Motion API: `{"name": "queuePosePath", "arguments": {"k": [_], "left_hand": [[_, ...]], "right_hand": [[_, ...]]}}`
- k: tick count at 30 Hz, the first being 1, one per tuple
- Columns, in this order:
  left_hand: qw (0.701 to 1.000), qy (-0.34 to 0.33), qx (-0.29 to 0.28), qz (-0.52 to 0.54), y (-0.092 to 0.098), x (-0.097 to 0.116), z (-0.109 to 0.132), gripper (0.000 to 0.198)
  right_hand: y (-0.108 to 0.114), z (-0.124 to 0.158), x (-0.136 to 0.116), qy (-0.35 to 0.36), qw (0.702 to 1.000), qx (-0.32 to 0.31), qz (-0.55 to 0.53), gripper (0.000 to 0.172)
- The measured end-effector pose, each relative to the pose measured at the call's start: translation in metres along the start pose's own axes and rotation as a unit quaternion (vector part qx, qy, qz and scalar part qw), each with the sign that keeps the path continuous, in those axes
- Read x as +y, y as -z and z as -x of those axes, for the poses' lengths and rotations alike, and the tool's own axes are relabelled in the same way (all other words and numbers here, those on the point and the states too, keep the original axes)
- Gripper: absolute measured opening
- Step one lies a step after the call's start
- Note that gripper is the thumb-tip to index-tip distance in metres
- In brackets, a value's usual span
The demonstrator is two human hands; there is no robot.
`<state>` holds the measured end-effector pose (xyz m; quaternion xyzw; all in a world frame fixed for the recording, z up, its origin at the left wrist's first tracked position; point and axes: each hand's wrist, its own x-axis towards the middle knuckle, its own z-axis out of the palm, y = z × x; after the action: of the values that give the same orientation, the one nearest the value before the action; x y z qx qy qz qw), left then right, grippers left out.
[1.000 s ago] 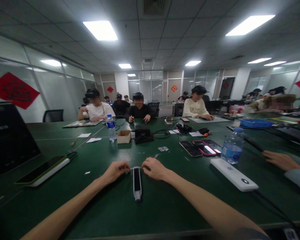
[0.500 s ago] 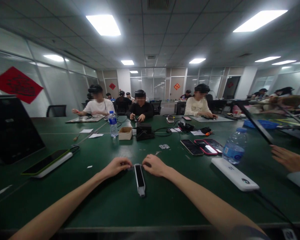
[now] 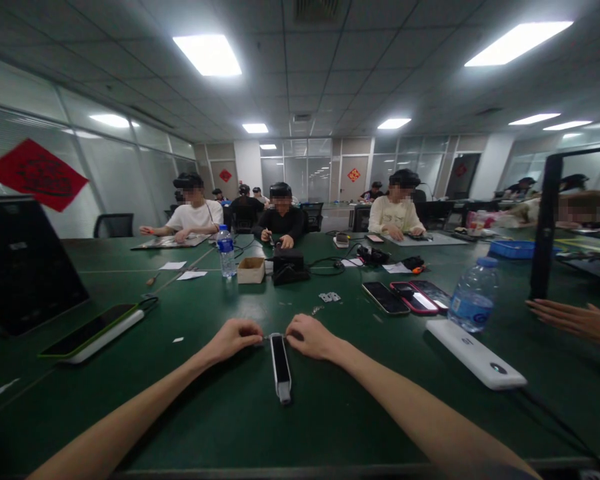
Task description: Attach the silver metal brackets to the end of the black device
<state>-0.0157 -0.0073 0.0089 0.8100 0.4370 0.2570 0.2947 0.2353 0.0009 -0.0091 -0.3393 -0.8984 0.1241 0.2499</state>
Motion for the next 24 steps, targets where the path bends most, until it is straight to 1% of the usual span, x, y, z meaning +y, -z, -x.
{"name": "queuePosePath", "arguments": {"k": [3, 8, 13, 15, 19, 21, 23, 24], "left_hand": [[1.000, 0.010, 0.005, -0.007, -0.002, 0.003, 0.001, 0.018], [1.000, 0.011, 0.009, -0.017, -0.004, 0.010, 0.004, 0.017], [0.999, -0.008, 0.027, -0.043, -0.008, 0.008, 0.003, 0.016], [0.998, -0.005, 0.032, -0.062, -0.010, 0.008, 0.002, 0.016], [0.996, 0.000, 0.014, -0.085, -0.010, 0.012, 0.001, 0.017], [0.996, -0.008, 0.010, -0.088, -0.009, 0.012, 0.001, 0.018], [0.996, -0.023, 0.012, -0.083, -0.010, 0.008, 0.002, 0.021], [0.996, -0.027, 0.011, -0.082, -0.010, 0.005, 0.002, 0.022]], "right_hand": [[-0.001, 0.000, 0.000, 0.000, 1.000, 0.005, 0.003, 0.014], [-0.001, 0.000, 0.000, -0.012, 1.000, -0.004, 0.015, 0.014], [0.001, -0.001, -0.002, -0.005, 1.000, -0.001, 0.018, 0.013], [0.000, 0.001, -0.001, 0.001, 1.000, 0.000, 0.019, 0.013], [-0.003, 0.004, 0.002, 0.002, 1.000, 0.001, 0.021, 0.011], [0.004, -0.001, -0.004, 0.002, 0.999, -0.001, 0.044, 0.010], [0.020, -0.009, -0.021, 0.011, 0.997, 0.015, 0.070, 0.014], [0.029, -0.012, -0.032, 0.021, 0.997, 0.036, 0.071, 0.019]]}}
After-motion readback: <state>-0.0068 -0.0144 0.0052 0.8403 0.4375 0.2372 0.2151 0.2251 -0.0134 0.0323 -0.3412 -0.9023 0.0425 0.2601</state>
